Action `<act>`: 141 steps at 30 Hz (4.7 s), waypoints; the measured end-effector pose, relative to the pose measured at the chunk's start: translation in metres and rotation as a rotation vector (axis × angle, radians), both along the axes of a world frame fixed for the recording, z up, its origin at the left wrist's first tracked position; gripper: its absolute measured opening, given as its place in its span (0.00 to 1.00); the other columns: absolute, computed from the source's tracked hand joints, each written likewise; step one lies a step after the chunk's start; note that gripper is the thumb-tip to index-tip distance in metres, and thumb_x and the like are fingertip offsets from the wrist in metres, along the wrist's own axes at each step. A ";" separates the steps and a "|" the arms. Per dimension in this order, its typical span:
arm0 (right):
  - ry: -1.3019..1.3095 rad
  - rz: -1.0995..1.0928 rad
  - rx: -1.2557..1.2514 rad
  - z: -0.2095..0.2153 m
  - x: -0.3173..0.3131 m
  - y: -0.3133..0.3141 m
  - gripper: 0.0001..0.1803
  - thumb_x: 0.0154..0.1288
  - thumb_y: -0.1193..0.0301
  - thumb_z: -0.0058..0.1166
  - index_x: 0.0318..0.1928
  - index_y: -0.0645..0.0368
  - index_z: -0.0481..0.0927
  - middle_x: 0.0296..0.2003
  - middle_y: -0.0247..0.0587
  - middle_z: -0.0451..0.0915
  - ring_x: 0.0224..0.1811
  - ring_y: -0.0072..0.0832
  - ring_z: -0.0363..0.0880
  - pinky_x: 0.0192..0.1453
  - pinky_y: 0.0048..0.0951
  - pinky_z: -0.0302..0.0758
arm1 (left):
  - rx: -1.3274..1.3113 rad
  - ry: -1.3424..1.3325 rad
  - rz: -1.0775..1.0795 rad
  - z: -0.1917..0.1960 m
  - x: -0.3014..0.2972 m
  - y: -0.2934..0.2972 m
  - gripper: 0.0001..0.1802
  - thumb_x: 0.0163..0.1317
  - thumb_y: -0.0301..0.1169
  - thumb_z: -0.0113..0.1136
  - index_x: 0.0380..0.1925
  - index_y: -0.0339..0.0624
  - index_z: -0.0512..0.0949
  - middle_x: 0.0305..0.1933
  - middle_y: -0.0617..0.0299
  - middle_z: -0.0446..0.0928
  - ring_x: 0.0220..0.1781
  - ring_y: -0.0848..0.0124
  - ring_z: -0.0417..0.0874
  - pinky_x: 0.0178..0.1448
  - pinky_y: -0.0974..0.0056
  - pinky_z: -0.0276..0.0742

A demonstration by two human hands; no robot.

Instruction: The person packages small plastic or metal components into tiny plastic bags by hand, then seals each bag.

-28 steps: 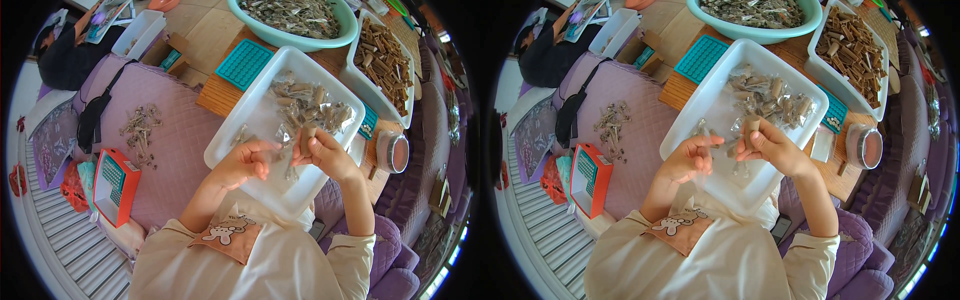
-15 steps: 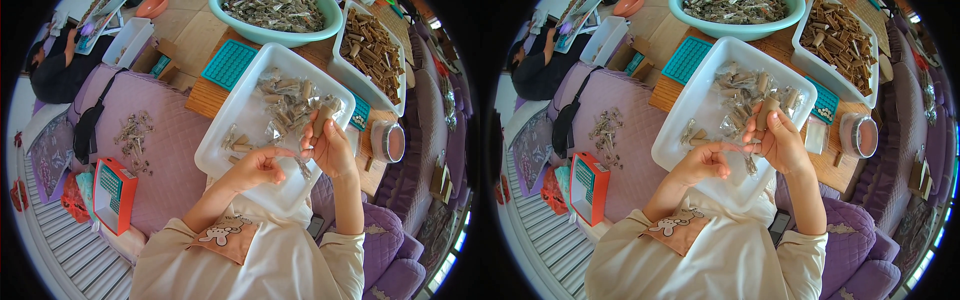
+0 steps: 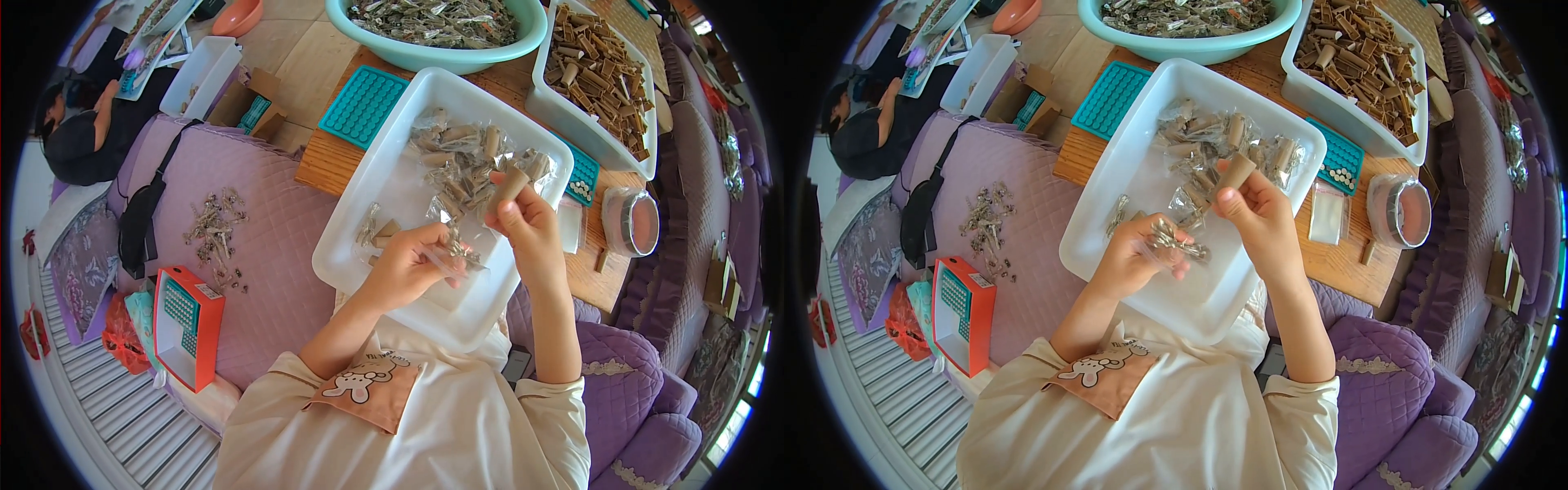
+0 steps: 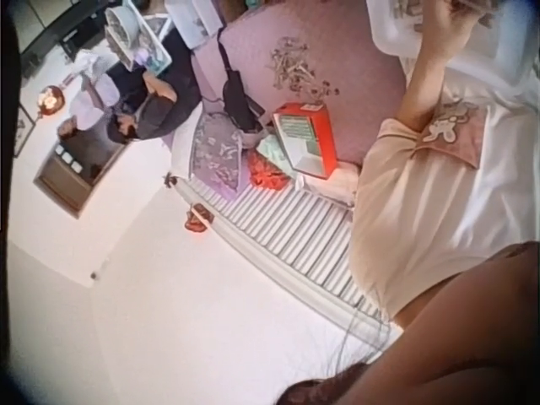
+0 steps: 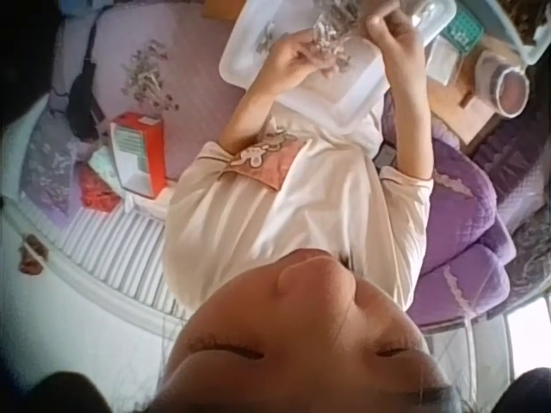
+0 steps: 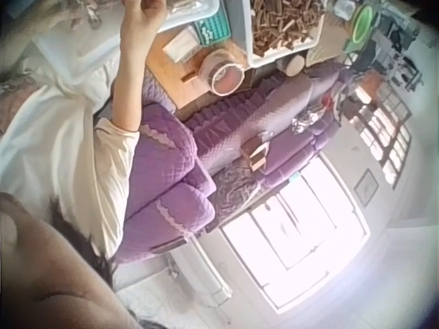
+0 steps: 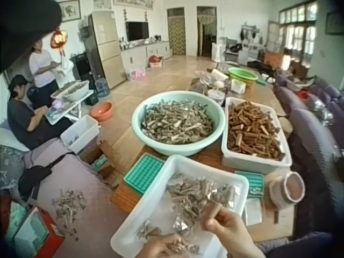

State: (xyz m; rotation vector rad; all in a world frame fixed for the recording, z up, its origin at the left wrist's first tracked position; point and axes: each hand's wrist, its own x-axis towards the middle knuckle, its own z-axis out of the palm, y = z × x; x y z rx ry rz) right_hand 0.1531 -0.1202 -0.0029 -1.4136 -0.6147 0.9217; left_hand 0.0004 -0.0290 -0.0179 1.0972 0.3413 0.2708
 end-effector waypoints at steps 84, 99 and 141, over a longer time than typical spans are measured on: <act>-0.740 -0.057 -0.430 0.051 -0.003 -0.034 0.06 0.53 0.74 0.53 0.27 0.62 0.71 0.15 0.41 0.73 0.14 0.23 0.70 0.20 0.22 0.65 | 0.885 0.091 -0.060 0.032 0.012 -0.017 0.16 0.46 0.27 0.60 0.37 0.44 0.73 0.23 0.58 0.76 0.19 0.64 0.75 0.23 0.65 0.70; -0.718 -0.119 -0.280 0.027 -0.030 -0.016 0.05 0.57 0.74 0.48 0.28 0.62 0.71 0.16 0.45 0.72 0.16 0.33 0.72 0.21 0.27 0.67 | 1.673 0.094 0.177 0.014 0.010 -0.008 0.16 0.40 0.26 0.55 0.35 0.43 0.73 0.14 0.68 0.64 0.17 0.75 0.70 0.19 0.71 0.66; -0.758 0.375 -0.386 0.079 0.016 0.008 0.07 0.49 0.72 0.52 0.23 0.65 0.76 0.12 0.38 0.72 0.13 0.20 0.70 0.19 0.21 0.65 | 0.469 0.325 -0.134 0.029 0.009 0.009 0.18 0.45 0.24 0.63 0.39 0.33 0.72 0.24 0.59 0.78 0.27 0.80 0.77 0.30 0.76 0.69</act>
